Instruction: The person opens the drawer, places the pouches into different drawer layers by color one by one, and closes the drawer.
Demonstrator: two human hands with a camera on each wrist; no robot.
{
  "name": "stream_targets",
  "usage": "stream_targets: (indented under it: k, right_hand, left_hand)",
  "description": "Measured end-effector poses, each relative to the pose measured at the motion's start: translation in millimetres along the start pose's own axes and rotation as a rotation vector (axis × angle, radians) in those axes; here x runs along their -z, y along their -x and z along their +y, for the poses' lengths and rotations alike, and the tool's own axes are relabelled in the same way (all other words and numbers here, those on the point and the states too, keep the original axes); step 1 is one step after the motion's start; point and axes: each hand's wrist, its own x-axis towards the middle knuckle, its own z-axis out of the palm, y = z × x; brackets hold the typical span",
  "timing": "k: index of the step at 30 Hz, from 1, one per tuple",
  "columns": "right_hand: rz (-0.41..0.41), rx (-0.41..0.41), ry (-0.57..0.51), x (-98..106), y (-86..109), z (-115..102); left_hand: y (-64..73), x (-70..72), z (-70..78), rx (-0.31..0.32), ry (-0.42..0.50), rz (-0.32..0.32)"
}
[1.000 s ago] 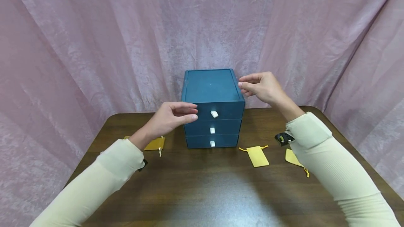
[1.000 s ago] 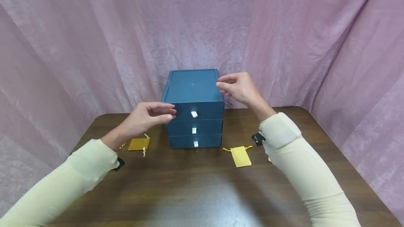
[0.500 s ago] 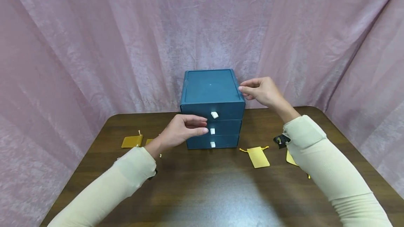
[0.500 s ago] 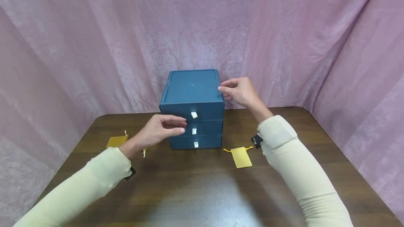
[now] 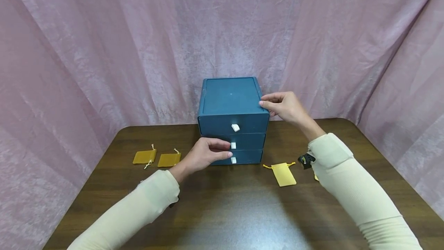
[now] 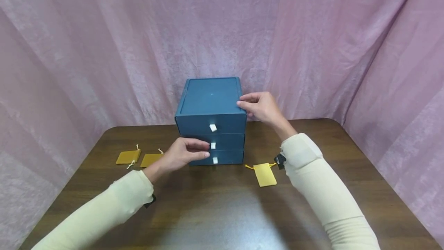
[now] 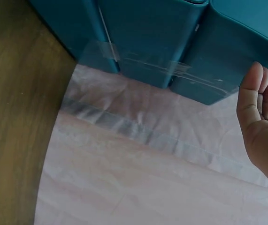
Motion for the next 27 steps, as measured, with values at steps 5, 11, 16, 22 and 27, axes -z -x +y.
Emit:
stream_targets:
  k: [5,11,16,22,27]
  right_hand:
    - [-0.001,0.023,-0.059,-3,4.2,3]
    - [0.007,0.011,-0.080,-5,4.8,6]
    - [0.020,0.011,-0.075,-6,5.1,10]
    - [0.031,0.005,-0.103,-7,6.9,11]
    - [0.023,0.006,-0.122,-7,8.1,11]
  left_hand:
    - [-1.3,-3.9,-6.3,0.018,-0.003,0.034]
    - [-6.2,-9.9,-12.7,0.049,0.112,0.053]
    - [-8.7,-16.4,-15.4,0.065,0.156,0.068]
    - [-12.3,-24.5,-14.4,0.060,0.208,0.108]
    - [-14.2,-30.1,-13.1,0.057,0.212,0.154]
